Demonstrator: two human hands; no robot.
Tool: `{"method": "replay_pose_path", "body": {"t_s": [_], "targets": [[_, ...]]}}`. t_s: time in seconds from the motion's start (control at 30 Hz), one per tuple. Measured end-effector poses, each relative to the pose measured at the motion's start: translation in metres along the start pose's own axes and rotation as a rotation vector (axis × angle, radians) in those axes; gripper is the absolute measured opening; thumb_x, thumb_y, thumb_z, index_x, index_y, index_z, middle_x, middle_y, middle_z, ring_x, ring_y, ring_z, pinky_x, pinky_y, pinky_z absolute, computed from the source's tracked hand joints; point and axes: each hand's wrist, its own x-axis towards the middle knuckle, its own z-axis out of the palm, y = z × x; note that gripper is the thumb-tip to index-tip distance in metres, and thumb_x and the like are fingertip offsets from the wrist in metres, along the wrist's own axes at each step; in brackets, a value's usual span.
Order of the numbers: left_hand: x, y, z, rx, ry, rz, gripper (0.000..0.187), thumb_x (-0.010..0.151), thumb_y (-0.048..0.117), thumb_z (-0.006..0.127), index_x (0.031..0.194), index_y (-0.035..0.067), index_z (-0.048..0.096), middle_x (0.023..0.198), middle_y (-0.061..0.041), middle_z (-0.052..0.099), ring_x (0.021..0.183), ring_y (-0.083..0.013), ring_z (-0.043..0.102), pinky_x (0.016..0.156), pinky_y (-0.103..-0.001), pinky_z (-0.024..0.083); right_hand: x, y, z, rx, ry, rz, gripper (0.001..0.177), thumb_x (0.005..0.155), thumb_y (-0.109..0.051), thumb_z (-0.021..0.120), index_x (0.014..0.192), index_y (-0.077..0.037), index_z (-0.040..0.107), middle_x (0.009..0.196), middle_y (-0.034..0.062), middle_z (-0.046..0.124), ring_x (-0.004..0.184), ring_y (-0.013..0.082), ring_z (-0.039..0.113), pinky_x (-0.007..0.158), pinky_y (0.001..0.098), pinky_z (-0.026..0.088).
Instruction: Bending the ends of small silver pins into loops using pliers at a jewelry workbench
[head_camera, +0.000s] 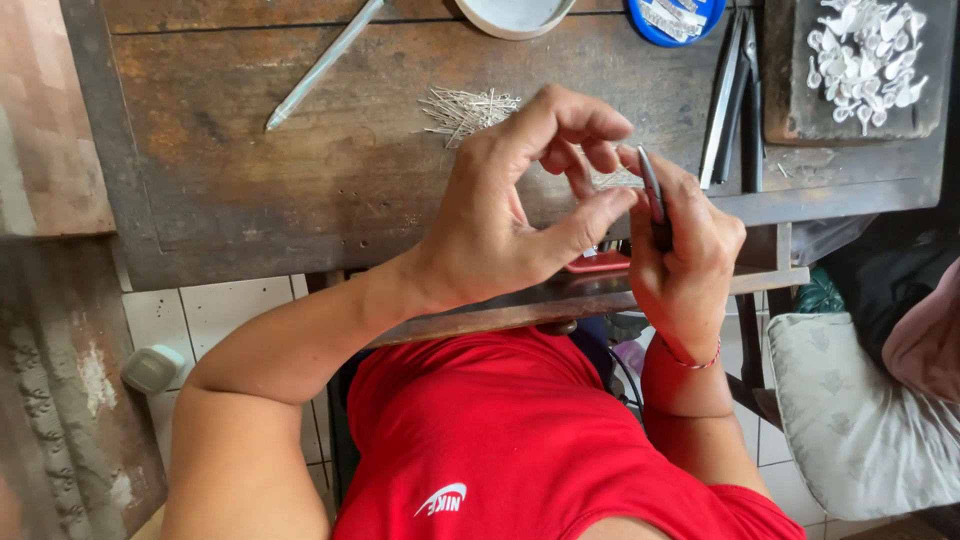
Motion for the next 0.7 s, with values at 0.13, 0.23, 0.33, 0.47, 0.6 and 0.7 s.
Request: {"method": "replay_pose_path", "body": {"t_s": [0.13,0.23,0.33,0.47,0.6,0.7], "targets": [[-0.007,-0.010,0.009,0.000,-0.017,0.065,0.015,0.100,0.013,0.071,0.111,0.005,0.065,0.103,-0.007,0.071,0.094,-0.0182,0.071,0.086,-0.030,0.059,-0.017,0.004,0.004,-0.032,0.024,0.045,0.031,0.104,0.012,0.053,0.135,0.009,0.058,0.121,0.0231,0.069,0.090,0.0347,0.066,0.078,0.0411,0.050],[-0.005,-0.013,0.009,-0.020,-0.022,0.127,0.007,0.104,0.007,0.066,0.109,0.003,0.069,0.107,-0.010,0.074,0.097,-0.0226,0.075,0.089,-0.032,0.060,-0.019,0.008,0.000,0.056,0.025,0.128,0.022,0.111,0.005,0.055,0.132,0.007,0.059,0.117,0.0193,0.067,0.073,0.0229,0.055,0.071,0.0357,0.046],[-0.002,-0.008,0.006,-0.015,-0.045,0.141,0.006,0.103,0.004,0.066,0.107,0.002,0.071,0.104,-0.011,0.075,0.090,-0.0213,0.074,0.085,-0.031,0.059,-0.017,0.019,-0.004,0.297,0.118,0.267,0.017,0.116,-0.004,0.048,0.131,0.003,0.054,0.099,0.0076,0.053,0.065,0.0119,0.045,0.062,0.0274,0.042],[0.006,-0.001,-0.001,0.192,0.037,0.239,0.008,0.092,-0.004,0.066,0.091,0.005,0.066,0.082,-0.006,0.067,0.075,-0.0177,0.064,0.083,-0.032,0.043,-0.019,0.026,-0.016,0.366,0.321,0.396,0.013,0.114,0.006,0.039,0.124,0.000,0.044,0.109,0.0140,0.058,0.060,0.0114,0.040,0.051,0.0249,0.037],[0.008,-0.005,-0.001,0.416,-0.005,0.363,0.015,0.092,0.019,0.067,0.097,0.005,0.068,0.103,-0.011,0.072,0.091,-0.0264,0.071,0.093,-0.042,0.035,-0.019,0.002,-0.020,0.243,0.087,0.404,0.016,0.115,-0.002,0.047,0.125,0.006,0.056,0.087,0.0100,0.061,0.059,0.0126,0.052,0.059,0.0267,0.043],[0.005,-0.014,0.000,0.773,-0.082,0.510,0.027,0.105,0.034,0.068,0.116,0.010,0.070,0.119,-0.006,0.074,0.094,-0.0249,0.074,0.089,-0.044,0.033,-0.018,-0.003,-0.015,0.199,-0.059,0.360,0.020,0.110,0.004,0.051,0.127,0.002,0.062,0.113,0.0112,0.067,0.075,0.0150,0.058,0.072,0.0280,0.047]]}}
